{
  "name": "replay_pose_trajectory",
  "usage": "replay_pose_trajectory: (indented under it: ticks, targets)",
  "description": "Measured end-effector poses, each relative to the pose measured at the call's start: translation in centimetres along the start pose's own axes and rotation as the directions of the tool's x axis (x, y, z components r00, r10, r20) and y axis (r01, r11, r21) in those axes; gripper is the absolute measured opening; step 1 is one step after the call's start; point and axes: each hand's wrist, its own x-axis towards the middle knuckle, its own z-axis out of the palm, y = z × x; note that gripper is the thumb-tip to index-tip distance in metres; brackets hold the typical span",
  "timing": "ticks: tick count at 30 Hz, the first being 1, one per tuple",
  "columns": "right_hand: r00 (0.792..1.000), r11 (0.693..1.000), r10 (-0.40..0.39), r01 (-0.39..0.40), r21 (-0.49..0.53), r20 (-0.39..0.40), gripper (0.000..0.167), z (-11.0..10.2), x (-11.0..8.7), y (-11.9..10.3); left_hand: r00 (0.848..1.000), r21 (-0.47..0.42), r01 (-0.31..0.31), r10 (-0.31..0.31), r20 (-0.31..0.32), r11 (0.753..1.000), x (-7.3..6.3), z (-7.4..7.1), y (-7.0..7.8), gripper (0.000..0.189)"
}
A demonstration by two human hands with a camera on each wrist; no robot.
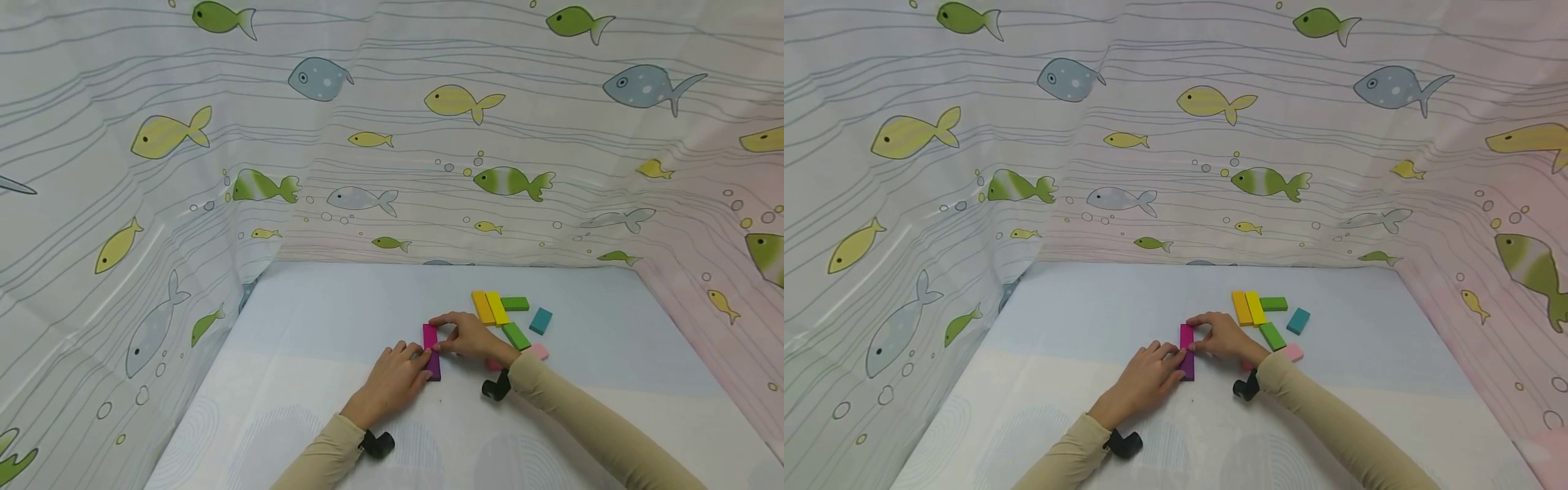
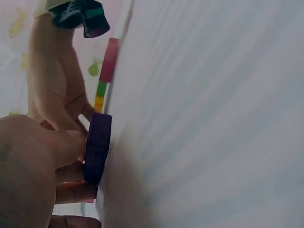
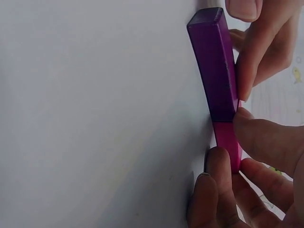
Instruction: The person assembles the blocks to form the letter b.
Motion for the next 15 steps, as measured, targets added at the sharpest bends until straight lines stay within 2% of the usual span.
replay_pose_trajectory:
  ticks: [5,15]
  targets:
    - [1.0,1.0,-0.007,0.007,0.001,-0.002,0.057,0.07,0.02,0.06,1.0,-0.009,0.001,-0.001,-0.008,1.0,0.0,0.17,-0.15,0.042]
    - [1.0,1.0,-0.021,0.021,-0.009,-0.009,0.056,0.22,-0.03,-0.04,0.998,-0.087,0.005,-0.01,-0.057,0.996,0.17,0.42,-0.36,0.039]
